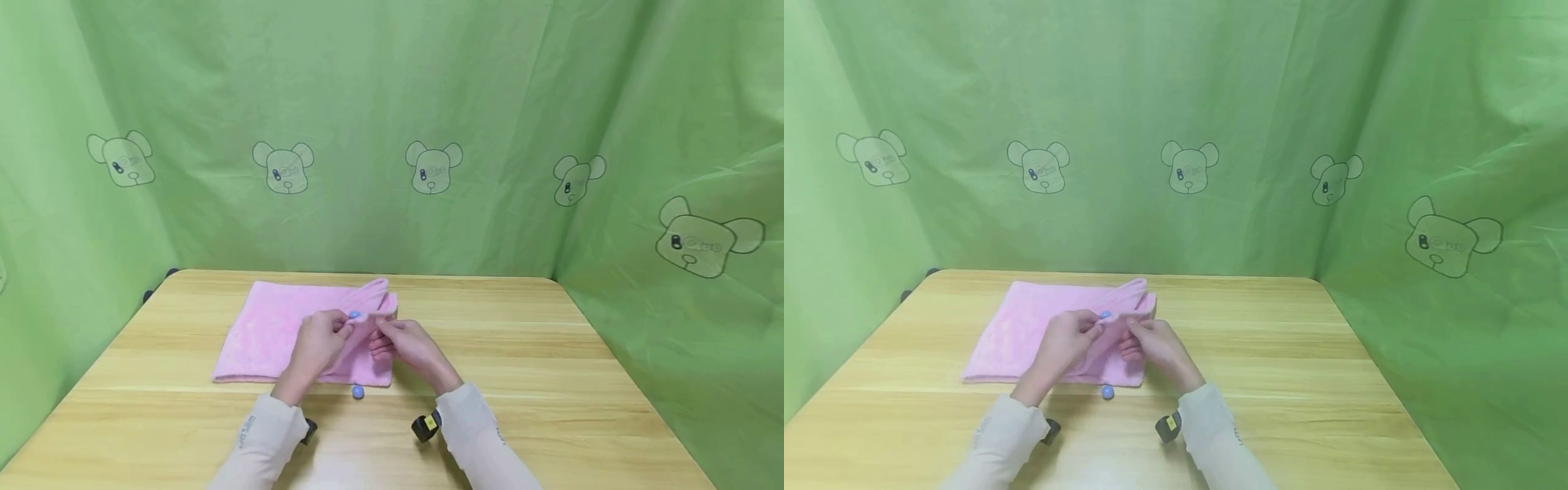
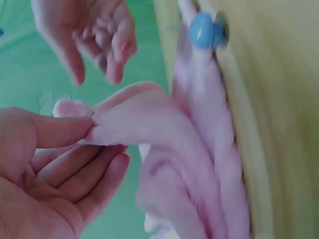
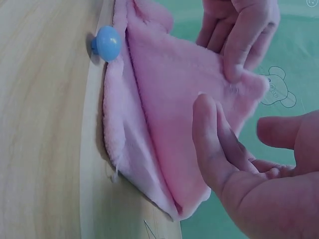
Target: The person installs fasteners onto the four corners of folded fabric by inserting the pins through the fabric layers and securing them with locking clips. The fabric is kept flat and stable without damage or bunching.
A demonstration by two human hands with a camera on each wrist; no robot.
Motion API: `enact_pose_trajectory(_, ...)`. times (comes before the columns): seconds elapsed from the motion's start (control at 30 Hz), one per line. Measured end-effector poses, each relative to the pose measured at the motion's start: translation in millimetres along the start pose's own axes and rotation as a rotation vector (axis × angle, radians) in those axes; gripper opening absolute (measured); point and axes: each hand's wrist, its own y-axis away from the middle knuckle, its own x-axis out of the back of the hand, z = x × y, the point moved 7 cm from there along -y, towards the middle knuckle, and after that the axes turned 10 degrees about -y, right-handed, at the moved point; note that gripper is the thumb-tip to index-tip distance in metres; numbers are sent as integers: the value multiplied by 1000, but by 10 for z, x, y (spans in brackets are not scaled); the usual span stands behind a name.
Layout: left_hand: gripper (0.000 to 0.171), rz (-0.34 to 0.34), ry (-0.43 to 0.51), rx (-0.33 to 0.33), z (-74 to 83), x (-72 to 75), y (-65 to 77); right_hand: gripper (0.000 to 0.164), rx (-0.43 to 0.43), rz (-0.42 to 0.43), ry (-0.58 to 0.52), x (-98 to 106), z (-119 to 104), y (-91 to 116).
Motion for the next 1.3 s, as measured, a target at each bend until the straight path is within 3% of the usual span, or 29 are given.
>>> enact_pose_trajectory(0.17,7,39,-3,129,-290,128,-40,35,2,2,27,2,7,-11)
enact_pose_trajectory(0.37,14,-29,-66,231,-582,132,-21,32,15,15,51,17,0,-2)
enact_pose_trajectory(0.67,16,-97,-87,272,-709,65,1,30,6,21,39,11,-18,21)
enact_pose_trajectory(0.8,18,-76,-86,301,-729,91,1,31,0,28,38,18,-10,14)
enact_pose_trajectory(0.97,19,12,-82,319,-674,160,-6,30,-3,39,41,21,-18,19)
enact_pose_trajectory(1.07,18,54,-67,283,-551,189,-15,30,2,42,49,29,-26,21)
enact_pose_trajectory(1.2,13,56,-30,173,-287,146,-12,30,8,56,68,51,-38,19)
enact_pose_trajectory(1.3,12,10,-43,55,-64,36,13,27,14,82,74,87,-41,6)
